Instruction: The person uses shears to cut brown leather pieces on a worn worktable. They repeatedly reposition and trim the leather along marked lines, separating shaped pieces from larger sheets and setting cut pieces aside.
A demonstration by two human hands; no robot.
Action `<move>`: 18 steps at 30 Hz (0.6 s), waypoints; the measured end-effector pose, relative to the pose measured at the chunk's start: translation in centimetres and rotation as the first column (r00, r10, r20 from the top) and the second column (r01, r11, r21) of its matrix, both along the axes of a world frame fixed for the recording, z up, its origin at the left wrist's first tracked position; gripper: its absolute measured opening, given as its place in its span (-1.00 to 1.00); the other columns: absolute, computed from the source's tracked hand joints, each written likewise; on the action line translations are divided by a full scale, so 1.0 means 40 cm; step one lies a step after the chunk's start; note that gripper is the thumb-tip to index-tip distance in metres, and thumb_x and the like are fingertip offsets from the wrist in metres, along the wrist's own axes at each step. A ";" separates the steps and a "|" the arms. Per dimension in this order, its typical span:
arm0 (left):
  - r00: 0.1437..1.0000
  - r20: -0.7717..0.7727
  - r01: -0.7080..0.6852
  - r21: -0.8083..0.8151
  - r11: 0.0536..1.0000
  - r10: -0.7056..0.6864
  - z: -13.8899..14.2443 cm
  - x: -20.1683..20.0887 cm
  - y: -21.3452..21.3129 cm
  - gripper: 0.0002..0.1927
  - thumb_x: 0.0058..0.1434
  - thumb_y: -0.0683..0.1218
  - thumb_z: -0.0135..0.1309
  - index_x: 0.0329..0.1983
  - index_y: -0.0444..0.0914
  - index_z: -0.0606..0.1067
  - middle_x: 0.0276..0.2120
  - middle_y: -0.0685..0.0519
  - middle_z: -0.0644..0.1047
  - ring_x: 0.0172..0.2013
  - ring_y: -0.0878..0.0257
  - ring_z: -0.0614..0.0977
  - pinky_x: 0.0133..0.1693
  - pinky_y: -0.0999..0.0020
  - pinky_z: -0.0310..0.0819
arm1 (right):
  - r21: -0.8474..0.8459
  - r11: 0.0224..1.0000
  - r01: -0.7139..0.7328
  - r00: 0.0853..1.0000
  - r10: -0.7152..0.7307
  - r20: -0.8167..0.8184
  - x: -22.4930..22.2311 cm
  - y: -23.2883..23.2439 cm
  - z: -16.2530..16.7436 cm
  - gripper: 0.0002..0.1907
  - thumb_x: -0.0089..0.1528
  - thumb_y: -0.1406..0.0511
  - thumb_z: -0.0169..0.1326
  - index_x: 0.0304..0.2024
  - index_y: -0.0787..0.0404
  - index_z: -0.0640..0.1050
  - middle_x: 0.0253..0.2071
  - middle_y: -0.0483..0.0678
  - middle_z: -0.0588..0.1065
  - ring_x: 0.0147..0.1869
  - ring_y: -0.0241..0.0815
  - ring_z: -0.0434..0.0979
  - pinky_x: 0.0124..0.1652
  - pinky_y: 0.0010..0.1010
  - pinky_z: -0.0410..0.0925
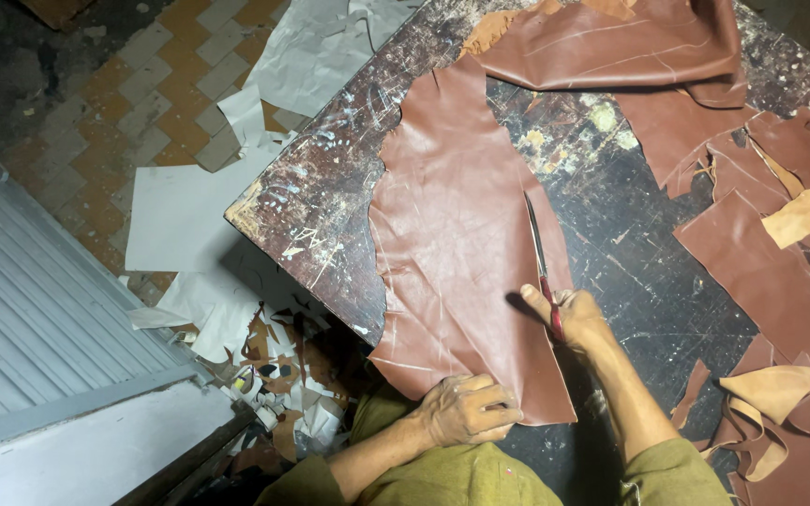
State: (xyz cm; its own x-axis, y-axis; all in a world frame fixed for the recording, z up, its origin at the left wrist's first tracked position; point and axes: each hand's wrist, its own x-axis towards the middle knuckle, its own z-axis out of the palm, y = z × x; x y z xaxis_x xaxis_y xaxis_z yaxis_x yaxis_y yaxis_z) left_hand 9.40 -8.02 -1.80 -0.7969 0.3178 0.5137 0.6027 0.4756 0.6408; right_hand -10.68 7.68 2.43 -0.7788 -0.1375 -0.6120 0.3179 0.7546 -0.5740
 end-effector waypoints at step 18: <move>0.999 -0.035 -0.011 0.013 1.000 0.011 -0.010 -0.007 -0.005 -0.84 0.18 -0.08 0.27 -0.19 -0.13 0.58 -0.20 0.18 0.54 -0.22 0.26 0.56 -0.21 0.34 0.51 | -0.073 0.996 0.053 0.999 -0.052 0.011 -0.103 -0.100 0.028 -0.33 0.10 -0.20 0.22 -0.68 0.24 0.46 -0.74 0.00 0.40 -0.67 -0.18 0.37 -0.58 -0.29 0.23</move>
State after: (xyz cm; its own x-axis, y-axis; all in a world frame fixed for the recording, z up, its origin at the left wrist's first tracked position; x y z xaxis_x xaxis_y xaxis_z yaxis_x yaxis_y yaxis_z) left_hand 9.14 -8.23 -2.21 -0.7815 0.3023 0.5458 0.6201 0.4737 0.6254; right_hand -14.81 3.69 3.53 -0.7806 -0.1409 -0.6090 0.3616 0.6929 -0.6238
